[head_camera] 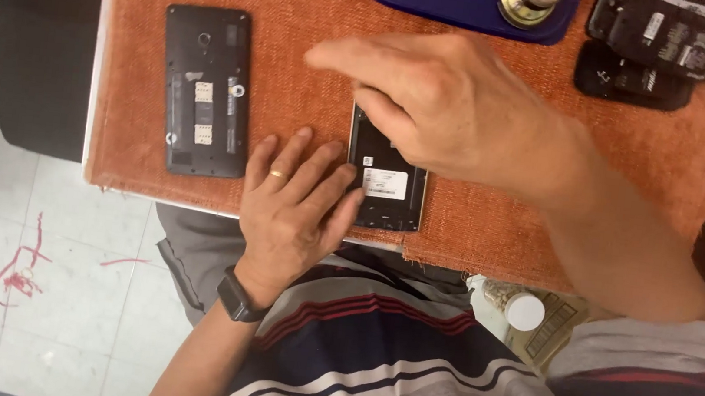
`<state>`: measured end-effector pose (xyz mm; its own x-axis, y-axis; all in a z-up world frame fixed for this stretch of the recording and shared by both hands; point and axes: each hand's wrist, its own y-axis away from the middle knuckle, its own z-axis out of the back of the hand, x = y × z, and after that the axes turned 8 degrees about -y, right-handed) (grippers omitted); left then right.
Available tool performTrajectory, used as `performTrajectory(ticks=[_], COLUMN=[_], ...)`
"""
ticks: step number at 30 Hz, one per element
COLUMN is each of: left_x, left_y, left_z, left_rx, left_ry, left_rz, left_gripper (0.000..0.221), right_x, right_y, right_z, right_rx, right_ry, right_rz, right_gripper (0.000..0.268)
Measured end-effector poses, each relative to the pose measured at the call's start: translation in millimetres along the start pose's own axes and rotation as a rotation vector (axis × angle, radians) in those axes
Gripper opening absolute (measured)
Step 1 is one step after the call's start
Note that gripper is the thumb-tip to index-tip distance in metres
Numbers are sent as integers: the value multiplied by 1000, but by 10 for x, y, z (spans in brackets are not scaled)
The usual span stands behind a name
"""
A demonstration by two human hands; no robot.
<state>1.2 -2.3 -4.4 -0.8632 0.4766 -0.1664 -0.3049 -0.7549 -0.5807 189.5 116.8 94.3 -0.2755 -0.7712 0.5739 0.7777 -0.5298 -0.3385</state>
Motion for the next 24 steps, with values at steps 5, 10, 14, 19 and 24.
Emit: performTrajectory(ticks=[5,10,14,19,24], left_x=[12,7,21,51,60], left_y=[11,-17,11,13,33], left_z=[-15,-1,-15,13,9], left_rx=[6,32,46,147,177], left_ry=[15,22,21,23,34], left_rz=[10,10,8,-37,-38], left_gripper=[16,14,13,24,31], right_x=[-91,-66,-83,-9,-21], right_y=[13,-57,-59,-88,-70], right_z=[2,0,-94,-10,-32], right_rx=[3,64,-8,66,-16], right_ry=[-32,-137,81,-110,24], right_rz=[3,71,55,85,52], right_gripper=[30,38,26,38,21])
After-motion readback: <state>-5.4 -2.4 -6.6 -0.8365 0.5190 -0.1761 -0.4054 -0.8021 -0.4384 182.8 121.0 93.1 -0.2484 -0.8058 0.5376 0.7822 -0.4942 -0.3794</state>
